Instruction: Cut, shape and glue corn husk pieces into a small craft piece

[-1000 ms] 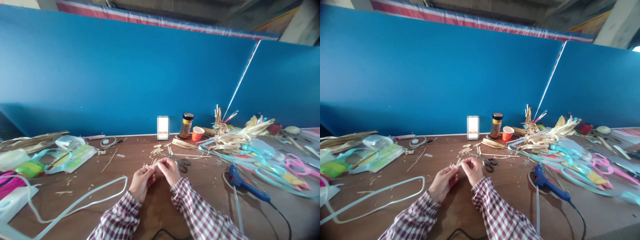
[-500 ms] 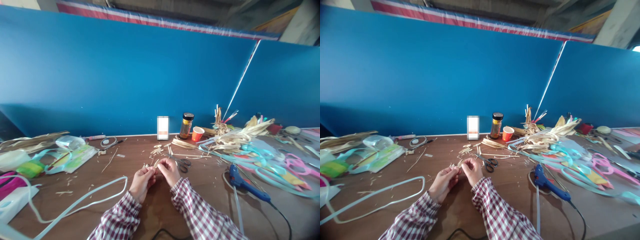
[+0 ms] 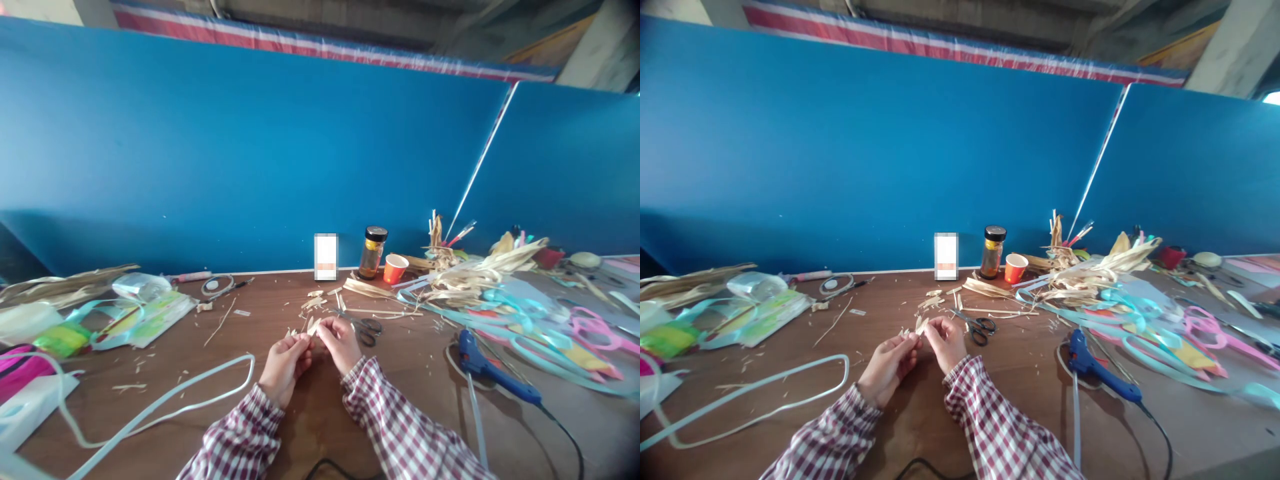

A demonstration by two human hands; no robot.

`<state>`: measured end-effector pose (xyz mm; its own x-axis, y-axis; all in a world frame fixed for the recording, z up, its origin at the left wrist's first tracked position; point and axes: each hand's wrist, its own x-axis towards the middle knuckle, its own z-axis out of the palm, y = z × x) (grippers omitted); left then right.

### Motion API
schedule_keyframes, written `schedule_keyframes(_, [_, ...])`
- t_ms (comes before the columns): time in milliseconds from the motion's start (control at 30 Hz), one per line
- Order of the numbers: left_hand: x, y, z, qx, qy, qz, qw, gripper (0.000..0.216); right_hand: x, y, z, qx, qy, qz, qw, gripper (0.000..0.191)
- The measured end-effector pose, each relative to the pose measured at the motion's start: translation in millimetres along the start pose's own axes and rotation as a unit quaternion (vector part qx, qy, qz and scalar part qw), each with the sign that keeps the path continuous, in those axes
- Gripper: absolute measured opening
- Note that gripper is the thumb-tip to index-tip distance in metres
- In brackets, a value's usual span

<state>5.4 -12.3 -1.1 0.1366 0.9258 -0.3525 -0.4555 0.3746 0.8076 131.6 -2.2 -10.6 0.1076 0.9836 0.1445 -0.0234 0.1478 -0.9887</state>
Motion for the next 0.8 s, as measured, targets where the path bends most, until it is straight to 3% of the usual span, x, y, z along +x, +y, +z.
schedule_keyframes(100, [1, 1, -1, -0.029, -0.002, -0.003, 1.0, 0.005, 0, 1, 0, 0.016, -0.002, 0.012, 1.0, 0.018])
schedule_keyframes(267, [2, 4, -3, -0.133, -0.046, -0.041, 0.989, 0.005, 1, 7, 0, -0.011, -0.007, -0.039, 0.999, 0.015])
schedule_keyframes(367, [-2, 8, -4, -0.189, -0.107, -0.059, 0.974, 0.008, 0, 7, 2, -0.004, -0.01, -0.024, 1.0, 0.017])
schedule_keyframes(533, [-14, 15, -3, -0.269, -0.258, -0.085, 0.924, 0.005, 0, 7, 3, 0.002, -0.016, -0.004, 1.0, 0.021])
schedule_keyframes(800, [-23, 14, -9, -0.19, -0.404, -0.127, 0.886, 0.023, 0, 6, 4, 0.014, -0.017, -0.01, 1.0, 0.019])
